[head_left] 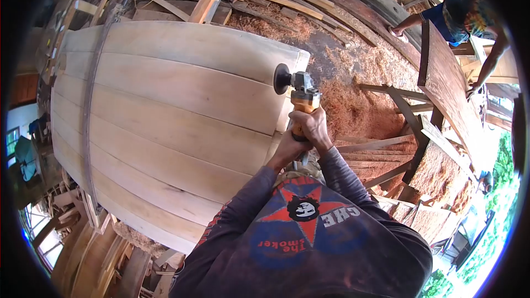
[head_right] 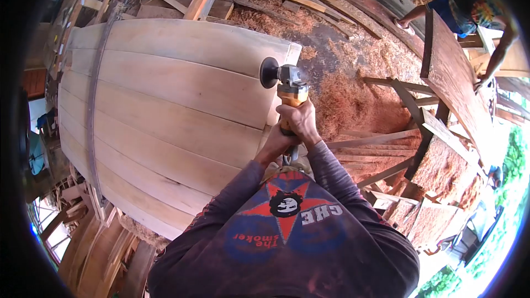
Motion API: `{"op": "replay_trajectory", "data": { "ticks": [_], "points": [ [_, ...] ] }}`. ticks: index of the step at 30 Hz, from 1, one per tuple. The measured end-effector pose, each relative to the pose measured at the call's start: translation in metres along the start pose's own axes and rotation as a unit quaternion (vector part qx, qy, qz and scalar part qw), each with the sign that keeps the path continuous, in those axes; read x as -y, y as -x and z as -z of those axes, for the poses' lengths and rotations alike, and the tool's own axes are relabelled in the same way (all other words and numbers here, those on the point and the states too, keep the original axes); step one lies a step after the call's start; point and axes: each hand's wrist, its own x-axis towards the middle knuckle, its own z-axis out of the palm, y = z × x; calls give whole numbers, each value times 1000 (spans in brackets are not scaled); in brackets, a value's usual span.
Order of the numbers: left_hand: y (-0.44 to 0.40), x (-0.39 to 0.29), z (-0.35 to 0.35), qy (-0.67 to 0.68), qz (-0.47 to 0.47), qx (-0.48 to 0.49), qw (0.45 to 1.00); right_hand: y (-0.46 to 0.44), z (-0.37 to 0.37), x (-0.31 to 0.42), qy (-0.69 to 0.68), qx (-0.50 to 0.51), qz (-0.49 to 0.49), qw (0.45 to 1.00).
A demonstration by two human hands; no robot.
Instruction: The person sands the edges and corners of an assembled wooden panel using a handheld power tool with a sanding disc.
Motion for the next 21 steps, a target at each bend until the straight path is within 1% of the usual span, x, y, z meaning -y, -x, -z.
{"op": "replay_trajectory", "data": {
  "ticks": [2,3,4,6,7,8,10,12,15,17,18,20,21],
  "points": [
    [3,-16,-6,-21,-7,-3,1000,-1,12,-5,-6,4,-64,998],
    [0,-30,-10,-151,29,2,988,-2,23,0,-8,24,-77,997],
    [-2,-36,-13,-278,65,7,958,-10,28,-18,-56,-3,-63,996],
    [-7,-27,-25,-307,8,-92,947,-28,45,-46,-177,22,-123,976],
    [-9,-29,-30,-346,20,-110,932,-33,47,-49,-239,37,-183,953],
    [-11,-31,-33,-384,32,-127,914,-38,49,-55,-238,39,-181,953],
    [-14,-28,-34,-397,34,-134,907,-44,48,-72,-292,59,-175,938],
    [-14,-26,-33,-411,41,-136,901,-44,49,-83,-287,49,-179,940],
    [-14,-27,-30,-387,55,-127,912,-46,47,-85,-286,43,-173,942],
    [-15,-26,-26,-387,39,-134,911,-47,44,-85,-290,47,-165,942],
    [-16,-24,-24,-387,40,-133,911,-46,41,-75,-269,43,-154,950],
    [-20,-17,-19,-342,13,-138,930,-40,34,-49,-247,37,-140,958],
    [-28,-10,-10,-341,11,-136,930,-37,30,-32,-159,28,-136,978]
  ]
}}
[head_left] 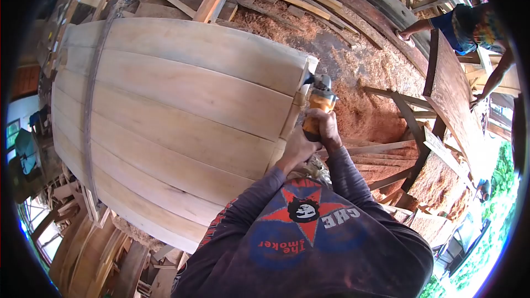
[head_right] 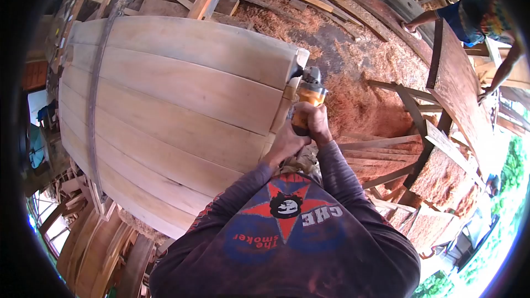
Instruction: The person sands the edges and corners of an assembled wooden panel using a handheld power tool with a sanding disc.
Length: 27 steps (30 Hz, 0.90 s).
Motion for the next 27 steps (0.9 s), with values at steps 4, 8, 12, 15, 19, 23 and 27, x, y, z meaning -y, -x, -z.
{"op": "replay_trajectory", "data": {
  "ticks": [4,8,12,15,19,23,27],
  "points": [
    [-2,9,15,289,-16,152,945,13,-36,16,174,-49,112,977],
    [0,1,14,263,-65,92,958,18,-33,25,152,-51,84,983],
    [4,-38,13,6,28,50,998,-10,11,3,-17,-3,22,1000],
    [0,-45,3,-14,35,26,999,-28,26,-6,-107,18,-31,994],
    [-1,-45,0,-53,-9,-9,998,-37,33,-17,-125,17,-43,991],
    [-6,-48,5,-49,7,0,999,-44,32,-16,-96,15,-32,995],
    [-31,-11,6,136,-17,104,985,-17,-10,39,96,-34,-10,995]
  ]
}}
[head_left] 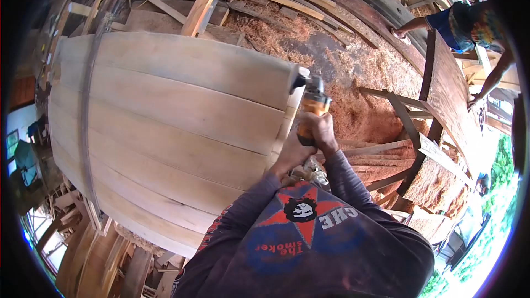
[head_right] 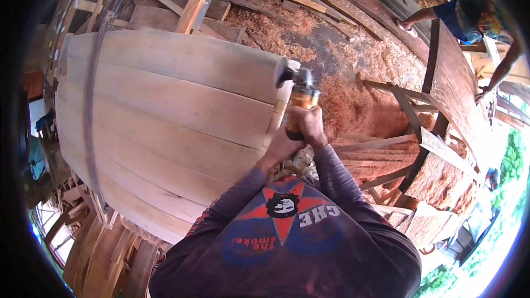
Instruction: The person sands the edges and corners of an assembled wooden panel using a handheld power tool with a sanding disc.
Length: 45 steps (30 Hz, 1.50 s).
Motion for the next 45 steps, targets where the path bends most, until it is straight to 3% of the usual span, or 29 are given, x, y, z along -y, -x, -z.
{"op": "replay_trajectory", "data": {
  "ticks": [1,3,5,8,10,11,14,18,24,27,28,29,30,32,34,35,37,38,40,42,45],
  "points": [
    [-2,-2,6,89,17,72,993,4,-9,4,31,-8,41,999],
    [6,-6,1,189,-14,40,981,8,-17,11,93,-13,93,991],
    [7,-12,1,223,-17,21,974,12,-17,15,67,-24,94,993],
    [2,-33,-3,3,-11,24,1000,-15,25,-20,10,12,74,997],
    [5,-61,-15,-125,67,-45,989,-30,37,-21,-132,33,-14,991],
    [3,-62,-20,-148,51,-66,985,-32,40,-20,-186,55,-45,980],
    [-7,-44,-27,-132,18,-81,988,-41,45,-24,-212,75,-64,972],
    [-7,-49,-26,-153,56,-79,984,-47,43,-27,-218,94,-61,970],
    [-12,-37,-22,-123,30,-96,987,-49,37,-25,-196,82,-42,976],
    [-24,-24,-11,-55,-6,-68,996,-31,17,14,5,32,26,999],
    [-25,-23,-5,61,-10,-13,998,-23,8,26,61,24,44,997],
    [-26,-22,-3,174,-14,44,984,-20,-1,30,53,8,57,997],
    [-24,-24,-5,171,-14,48,984,-19,-7,30,64,-2,113,992],
    [-15,-25,-7,194,-23,37,980,-7,-6,35,76,-4,116,990],
    [1,-35,-10,147,-61,36,987,9,9,28,57,-15,71,996],
    [18,-46,-14,5,-34,2,999,15,16,19,-20,3,73,997],
    [40,-33,-29,-75,-29,-36,996,21,36,-13,-135,87,29,987],
    [51,-26,-34,-75,-33,-37,996,25,44,-33,-179,113,-1,977],
    [70,-15,-41,-131,58,-35,989,39,40,-54,-218,127,-27,967],
    [86,4,-43,-146,55,-42,987,44,38,-86,-257,132,-73,955],
    [89,39,-46,-142,-32,-134,980,49,29,-103,-253,126,-68,957]
  ]
}}
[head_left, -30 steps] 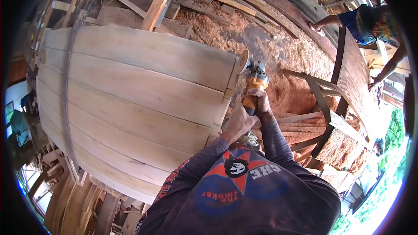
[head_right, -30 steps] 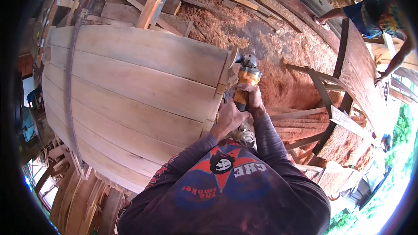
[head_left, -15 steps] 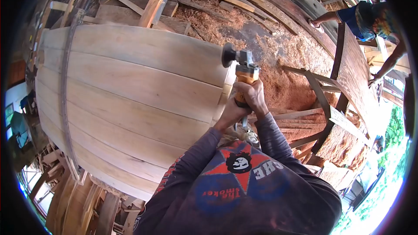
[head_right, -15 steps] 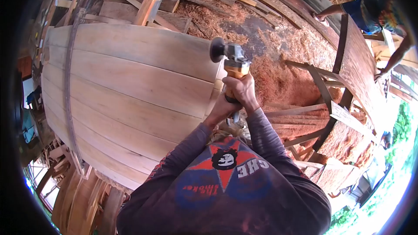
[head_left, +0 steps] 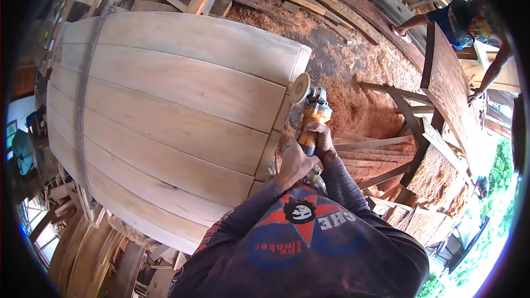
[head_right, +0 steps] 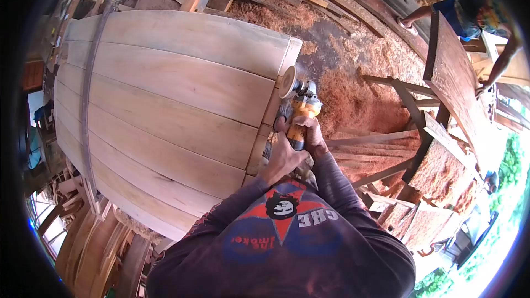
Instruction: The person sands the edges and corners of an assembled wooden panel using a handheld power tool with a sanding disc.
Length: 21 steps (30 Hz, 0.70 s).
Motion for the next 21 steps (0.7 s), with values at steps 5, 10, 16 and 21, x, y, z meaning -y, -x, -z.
{"op": "replay_trajectory", "data": {
  "ticks": [5,10,16,21],
  "points": [
    [5,4,11,4,83,77,994,1,-3,-13,3,-6,-2,1000],
    [1,12,16,6,53,45,998,-7,-7,-18,13,5,14,1000],
    [-14,27,26,129,17,69,989,15,-55,7,196,-70,79,975],
    [-21,37,42,316,63,212,923,14,-88,3,320,-121,204,917]
  ]
}}
